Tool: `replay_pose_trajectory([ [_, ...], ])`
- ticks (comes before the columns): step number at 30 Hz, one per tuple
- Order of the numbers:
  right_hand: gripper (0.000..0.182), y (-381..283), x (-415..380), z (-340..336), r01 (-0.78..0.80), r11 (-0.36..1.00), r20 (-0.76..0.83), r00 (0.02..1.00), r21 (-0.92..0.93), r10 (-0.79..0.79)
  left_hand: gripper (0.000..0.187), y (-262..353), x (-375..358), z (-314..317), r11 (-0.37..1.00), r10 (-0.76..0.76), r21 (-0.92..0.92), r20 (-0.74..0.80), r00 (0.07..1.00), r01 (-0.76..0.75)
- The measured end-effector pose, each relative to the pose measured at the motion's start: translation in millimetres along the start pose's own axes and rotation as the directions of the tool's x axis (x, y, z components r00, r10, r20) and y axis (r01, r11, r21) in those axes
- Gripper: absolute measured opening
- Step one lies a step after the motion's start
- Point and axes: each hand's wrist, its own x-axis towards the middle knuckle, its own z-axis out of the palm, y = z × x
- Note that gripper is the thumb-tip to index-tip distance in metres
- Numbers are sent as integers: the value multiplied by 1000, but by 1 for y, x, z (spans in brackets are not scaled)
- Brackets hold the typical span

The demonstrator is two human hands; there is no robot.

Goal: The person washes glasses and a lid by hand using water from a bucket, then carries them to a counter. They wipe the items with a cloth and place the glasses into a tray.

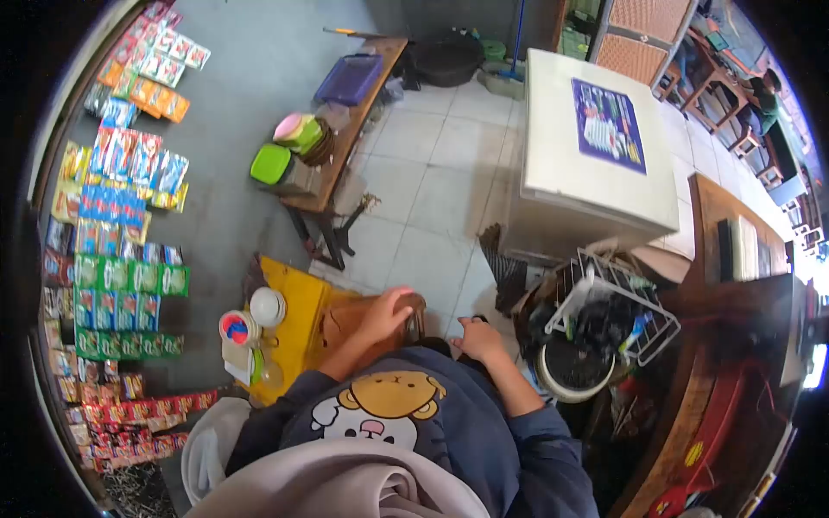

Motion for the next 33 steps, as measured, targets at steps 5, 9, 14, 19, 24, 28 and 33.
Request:
replay_pose_trajectory([
  [5,51,1,75,-101,60,998,-60,996,4,-60,34,8,78,-23,999,14,-32,-158,987,-19],
  [9,47,4,155,-149,92,993,-164,983,72,-80,34,-29,138,-48,997,-75,-17,-239,968,73],
  [14,45,-1,281,-189,75,997,-54,996,-3,-75,36,-121,242,-89,963,-264,-152,-339,903,225],
  [19,44,-41,389,-261,-63,983,98,992,-175,81,37,-132,388,-168,901,-329,-341,-133,935,269],
  [24,41,-49,453,-360,-2,999,-138,990,-36,-3,36,-140,560,-212,927,-177,-325,67,982,189],
  [28,39,-4,496,-439,-70,994,-281,955,87,92,34,-105,689,-212,943,-43,-325,83,996,68],
  [33,39,57,548,-544,-70,976,-409,900,206,151,35,-60,824,-182,959,51,-285,131,990,-12],
])
